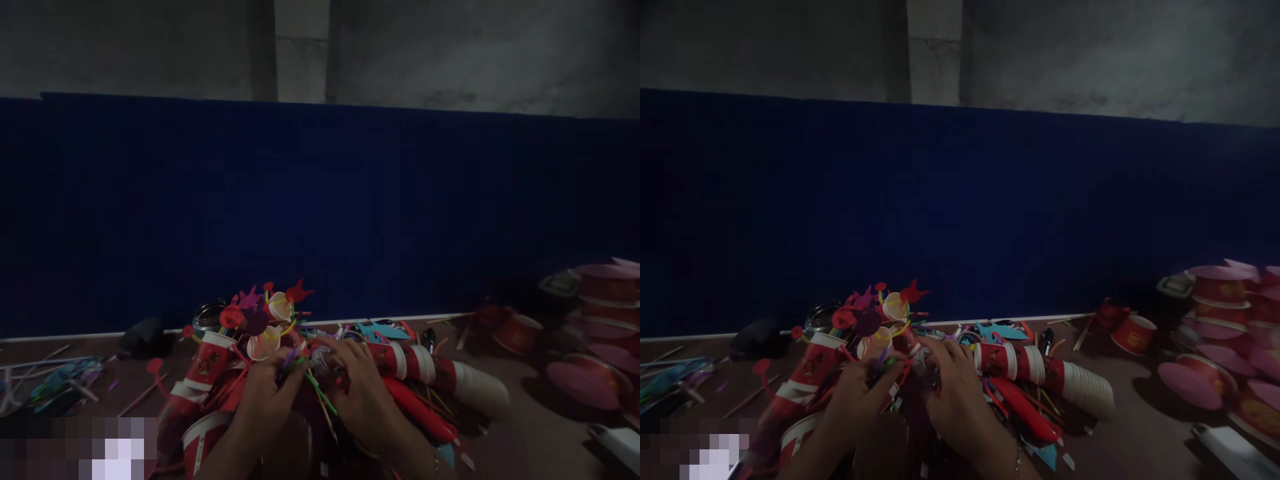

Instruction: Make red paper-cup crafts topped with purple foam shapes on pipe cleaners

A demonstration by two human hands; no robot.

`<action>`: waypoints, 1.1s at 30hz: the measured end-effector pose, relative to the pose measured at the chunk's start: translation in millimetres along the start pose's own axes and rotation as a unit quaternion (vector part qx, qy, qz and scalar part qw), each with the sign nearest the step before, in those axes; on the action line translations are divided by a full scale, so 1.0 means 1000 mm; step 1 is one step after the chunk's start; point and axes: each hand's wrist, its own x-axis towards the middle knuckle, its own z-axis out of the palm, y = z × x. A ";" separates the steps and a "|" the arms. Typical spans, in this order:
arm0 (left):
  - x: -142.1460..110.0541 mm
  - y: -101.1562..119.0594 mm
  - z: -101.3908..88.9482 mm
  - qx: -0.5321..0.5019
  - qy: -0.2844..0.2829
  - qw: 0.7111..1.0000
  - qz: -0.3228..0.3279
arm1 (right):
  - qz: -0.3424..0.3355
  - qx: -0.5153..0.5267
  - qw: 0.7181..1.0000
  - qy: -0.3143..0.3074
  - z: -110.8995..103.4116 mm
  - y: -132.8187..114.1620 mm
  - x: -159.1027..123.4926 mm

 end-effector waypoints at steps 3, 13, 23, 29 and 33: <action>0.002 0.003 -0.003 -0.035 0.027 0.999 -0.009 | -0.001 0.004 1.000 0.002 -0.001 0.000 0.000; -0.002 -0.011 0.004 0.001 -0.006 1.000 0.012 | -0.021 -0.042 0.999 -0.002 0.003 -0.001 -0.003; 0.000 0.007 0.003 -0.051 0.002 0.998 -0.036 | 0.009 -0.052 0.998 -0.030 -0.002 0.002 0.003; 0.003 0.006 0.000 -0.063 0.005 0.994 -0.084 | 0.049 0.065 0.994 -0.066 -0.003 0.006 0.004; 0.005 0.003 0.003 -0.132 -0.016 0.983 -0.123 | 0.059 0.065 0.996 -0.028 -0.002 0.012 0.007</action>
